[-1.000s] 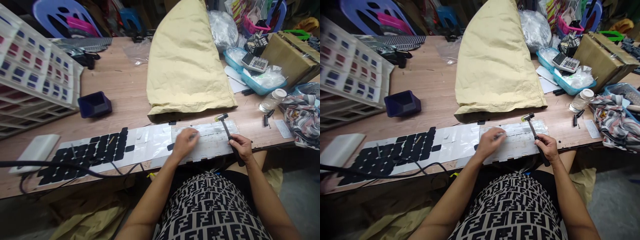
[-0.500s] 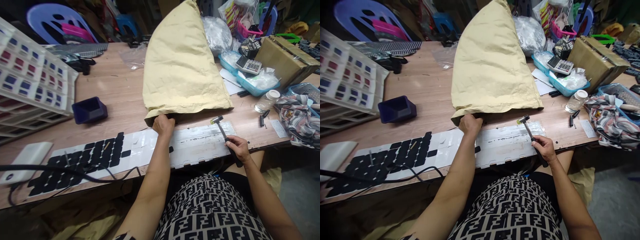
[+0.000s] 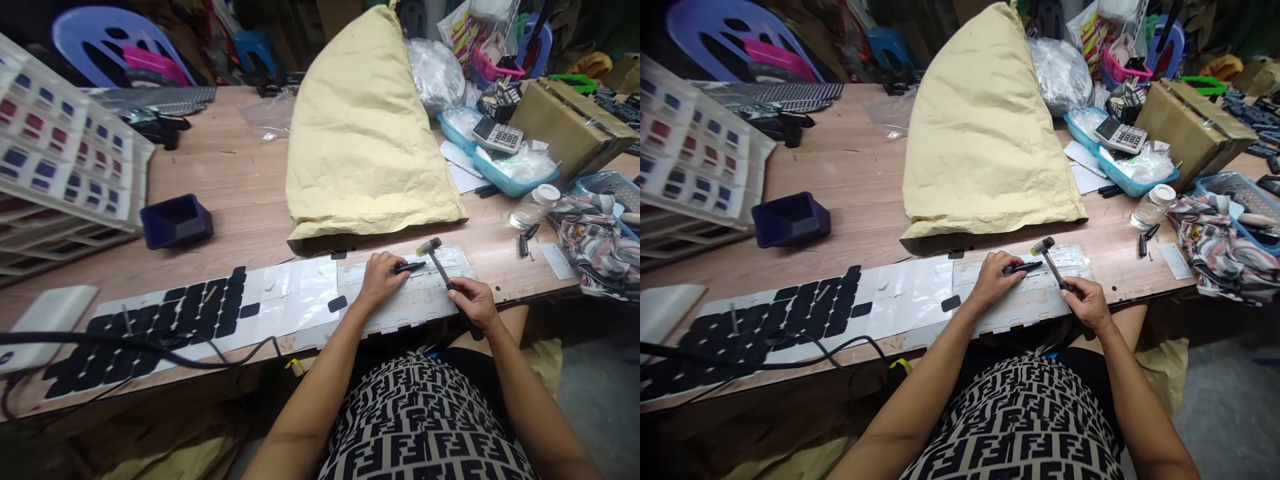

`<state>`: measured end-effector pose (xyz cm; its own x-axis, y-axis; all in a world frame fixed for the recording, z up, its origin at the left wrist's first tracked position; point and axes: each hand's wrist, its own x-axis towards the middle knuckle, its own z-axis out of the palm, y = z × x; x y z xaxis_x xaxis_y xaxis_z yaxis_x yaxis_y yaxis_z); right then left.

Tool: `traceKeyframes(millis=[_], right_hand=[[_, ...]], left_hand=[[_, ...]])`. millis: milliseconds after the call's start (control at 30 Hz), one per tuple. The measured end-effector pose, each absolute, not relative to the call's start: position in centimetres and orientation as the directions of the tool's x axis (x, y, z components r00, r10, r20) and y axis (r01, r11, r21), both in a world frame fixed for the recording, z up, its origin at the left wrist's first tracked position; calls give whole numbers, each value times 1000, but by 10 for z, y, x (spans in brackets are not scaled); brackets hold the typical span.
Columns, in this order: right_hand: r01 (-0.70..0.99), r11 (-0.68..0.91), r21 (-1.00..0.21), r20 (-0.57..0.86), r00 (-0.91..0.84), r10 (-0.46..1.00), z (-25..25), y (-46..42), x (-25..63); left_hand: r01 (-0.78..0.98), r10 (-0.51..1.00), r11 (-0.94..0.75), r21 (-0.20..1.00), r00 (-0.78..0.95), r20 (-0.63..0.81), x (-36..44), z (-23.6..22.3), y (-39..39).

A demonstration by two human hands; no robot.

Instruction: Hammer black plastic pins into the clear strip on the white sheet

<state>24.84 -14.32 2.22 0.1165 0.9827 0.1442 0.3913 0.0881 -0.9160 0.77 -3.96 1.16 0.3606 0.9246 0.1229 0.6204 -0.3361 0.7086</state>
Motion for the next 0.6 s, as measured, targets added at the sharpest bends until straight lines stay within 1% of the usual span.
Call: traceKeyframes(millis=[100,267,400,600], right_hand=[[475,98,-874,149,71,986,29,-144,244],[524,145,-839,188,30,982,37,-147,241],[593,175,-786,210,-10,978,38,-149,241],[605,249,-757,263,-66,962,45,-146,230]], left_hand=[[616,928,-319,720,358,105,7,11,-39],[601,935,-292,744,344,89,7,13,-40],[604,932,-296,740,352,85,8,12,-39],[608,935,-285,741,347,75,8,13,-37]])
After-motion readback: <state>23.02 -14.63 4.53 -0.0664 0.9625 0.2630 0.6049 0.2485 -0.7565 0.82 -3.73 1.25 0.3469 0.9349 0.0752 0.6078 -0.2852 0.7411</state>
